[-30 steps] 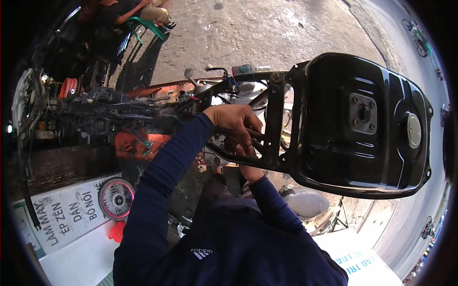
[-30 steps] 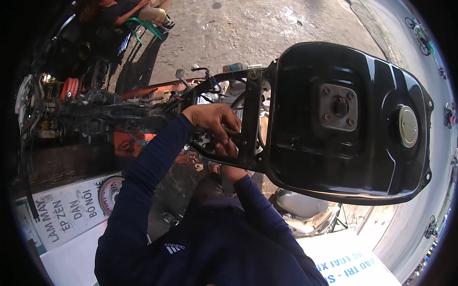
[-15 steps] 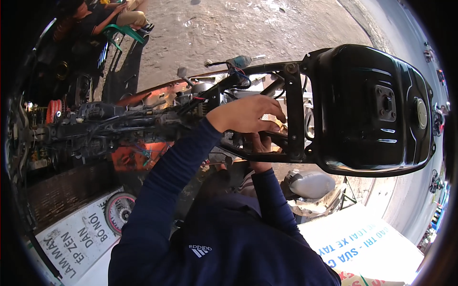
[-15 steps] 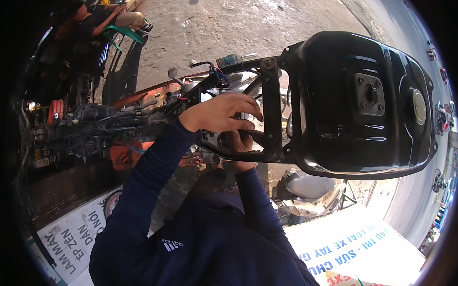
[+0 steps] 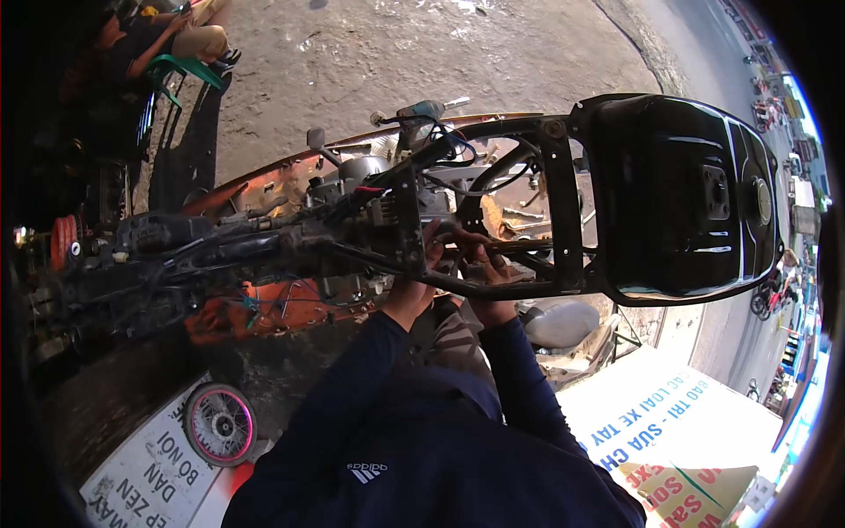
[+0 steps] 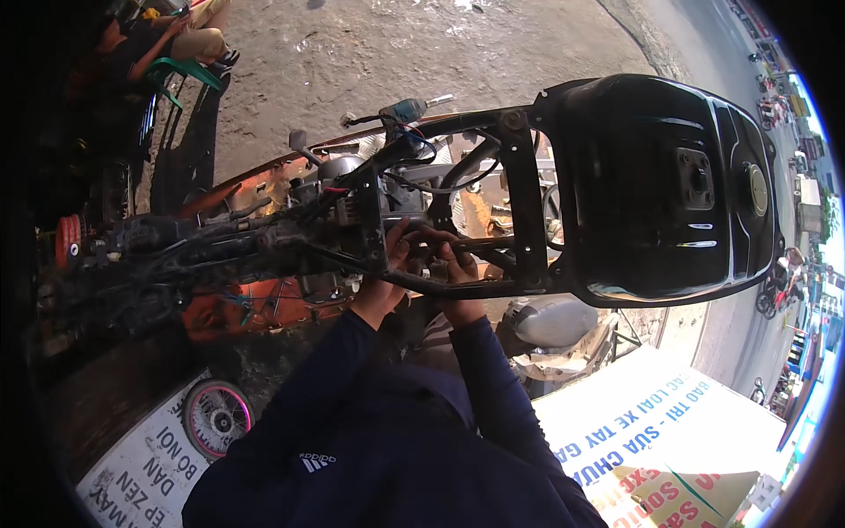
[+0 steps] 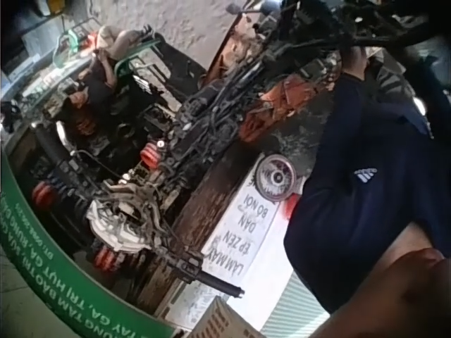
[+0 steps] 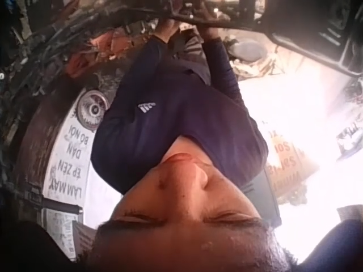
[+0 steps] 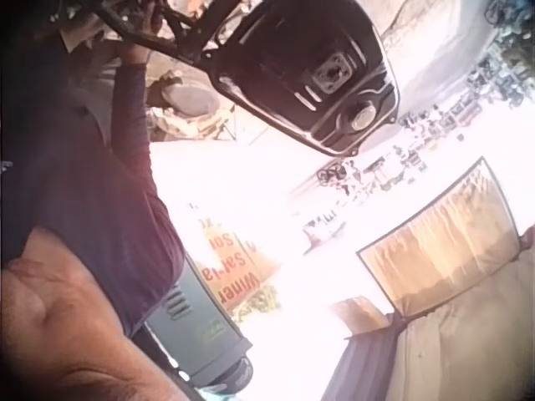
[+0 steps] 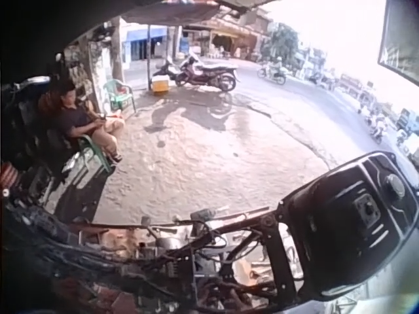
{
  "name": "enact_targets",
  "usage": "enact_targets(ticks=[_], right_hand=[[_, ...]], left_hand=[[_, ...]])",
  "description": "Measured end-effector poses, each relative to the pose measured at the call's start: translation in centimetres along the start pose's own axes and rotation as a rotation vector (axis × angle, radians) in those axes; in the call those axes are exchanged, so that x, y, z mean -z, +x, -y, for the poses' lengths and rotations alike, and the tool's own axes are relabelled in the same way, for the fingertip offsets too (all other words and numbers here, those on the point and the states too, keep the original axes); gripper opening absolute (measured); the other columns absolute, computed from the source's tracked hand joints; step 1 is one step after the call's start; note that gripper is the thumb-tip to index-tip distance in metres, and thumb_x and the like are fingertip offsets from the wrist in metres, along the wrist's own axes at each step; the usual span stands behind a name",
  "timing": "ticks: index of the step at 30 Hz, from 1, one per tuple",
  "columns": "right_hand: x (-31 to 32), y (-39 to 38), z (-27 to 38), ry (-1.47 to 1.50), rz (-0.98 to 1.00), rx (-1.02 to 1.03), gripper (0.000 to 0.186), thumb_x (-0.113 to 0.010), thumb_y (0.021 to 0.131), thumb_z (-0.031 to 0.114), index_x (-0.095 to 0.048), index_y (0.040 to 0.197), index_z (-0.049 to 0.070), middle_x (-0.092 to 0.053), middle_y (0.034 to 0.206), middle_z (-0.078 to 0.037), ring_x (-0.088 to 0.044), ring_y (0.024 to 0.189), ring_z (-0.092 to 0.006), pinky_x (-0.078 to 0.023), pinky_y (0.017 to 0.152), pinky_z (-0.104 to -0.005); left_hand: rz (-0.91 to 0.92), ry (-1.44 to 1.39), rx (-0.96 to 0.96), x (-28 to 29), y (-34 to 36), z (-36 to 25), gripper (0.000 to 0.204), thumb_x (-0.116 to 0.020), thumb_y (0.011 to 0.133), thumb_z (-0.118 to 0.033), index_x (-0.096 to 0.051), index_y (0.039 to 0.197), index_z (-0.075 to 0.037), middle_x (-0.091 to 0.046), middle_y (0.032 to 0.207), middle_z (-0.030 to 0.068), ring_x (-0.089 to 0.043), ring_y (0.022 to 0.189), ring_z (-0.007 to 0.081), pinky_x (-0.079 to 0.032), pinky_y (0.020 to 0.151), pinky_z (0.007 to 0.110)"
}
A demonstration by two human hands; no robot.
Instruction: Installing a fuel tank, adjusting wiring, and checking connections on a motorcycle chassis.
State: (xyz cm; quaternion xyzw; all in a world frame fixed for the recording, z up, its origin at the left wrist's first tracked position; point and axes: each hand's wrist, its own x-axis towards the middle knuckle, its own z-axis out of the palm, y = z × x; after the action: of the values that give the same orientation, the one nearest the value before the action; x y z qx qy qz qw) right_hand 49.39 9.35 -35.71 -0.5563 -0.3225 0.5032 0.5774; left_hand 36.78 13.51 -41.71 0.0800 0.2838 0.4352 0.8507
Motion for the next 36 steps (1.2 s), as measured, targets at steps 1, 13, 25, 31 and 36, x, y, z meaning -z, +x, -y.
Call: enact_targets(ticks=[1, 13, 25, 31, 36], right_hand=[[0.9, 0.1, -1.5, 0.104, 0.003, -0.055, 0.033, -0.049, 0.101, 0.025, -0.058, 0.12, 0.0, -0.062, 0.121, -0.012, -0.059, 0.11, -0.0185, -0.046, 0.096, -0.0325], [3.4, -3.6, -8.2, -0.722, 0.119, 0.238, 0.024, -0.062, 0.086, 0.006, -0.06, 0.11, 0.003, -0.064, 0.106, -0.014, -0.063, 0.094, -0.0308, -0.05, 0.078, -0.0409], [3.7, -3.4, -5.0, -0.336, 0.552, -0.297, 0.045, -0.073, 0.081, 0.006, -0.055, 0.123, 0.005, -0.06, 0.112, -0.009, -0.058, 0.106, -0.0213, -0.047, 0.09, -0.0344], [7.2, -6.0, -3.5, -0.164, 0.885, -0.327, 0.042, -0.077, 0.077, 0.008, -0.058, 0.114, 0.003, -0.064, 0.103, -0.005, -0.062, 0.095, -0.014, -0.05, 0.083, -0.0309], [7.8, -6.2, -2.4, 0.042, 0.768, -0.43, 0.052, -0.078, 0.074, 0.001, -0.054, 0.121, 0.001, -0.064, 0.103, -0.004, -0.062, 0.094, -0.014, -0.051, 0.083, -0.0312]], left_hand=[[0.122, 0.152, -0.037, 0.3, 0.7, 0.0, 0.026, -0.06, 0.094, -0.014, -0.06, 0.118, -0.004, -0.062, 0.116, 0.0084, -0.06, 0.102, 0.0172, -0.052, 0.087, 0.034], [0.209, 1.2, -0.092, 5.6, -4.9, -0.6, 0.031, -0.065, 0.084, -0.006, -0.062, 0.115, -0.003, -0.066, 0.099, 0.0033, -0.061, 0.096, 0.0155, -0.048, 0.088, 0.03], [0.14, 1.075, 0.005, 3.0, -2.7, -0.7, 0.037, -0.062, 0.089, -0.009, -0.057, 0.125, 0.0, -0.066, 0.107, 0.0063, -0.061, 0.1, 0.0142, -0.047, 0.09, 0.03], [0.117, 0.818, 0.25, 4.3, -4.7, -3.9, 0.024, -0.06, 0.095, -0.02, -0.061, 0.115, -0.005, -0.057, 0.082, 0.0, -0.047, 0.062, 0.0048, -0.037, 0.054, 0.021], [0.151, 0.503, 0.29, 2.3, -7.5, -3.1, 0.024, -0.058, 0.096, -0.02, -0.06, 0.117, -0.009, -0.046, 0.07, -0.0022, -0.033, 0.052, 0.0038, -0.027, 0.047, 0.021]])
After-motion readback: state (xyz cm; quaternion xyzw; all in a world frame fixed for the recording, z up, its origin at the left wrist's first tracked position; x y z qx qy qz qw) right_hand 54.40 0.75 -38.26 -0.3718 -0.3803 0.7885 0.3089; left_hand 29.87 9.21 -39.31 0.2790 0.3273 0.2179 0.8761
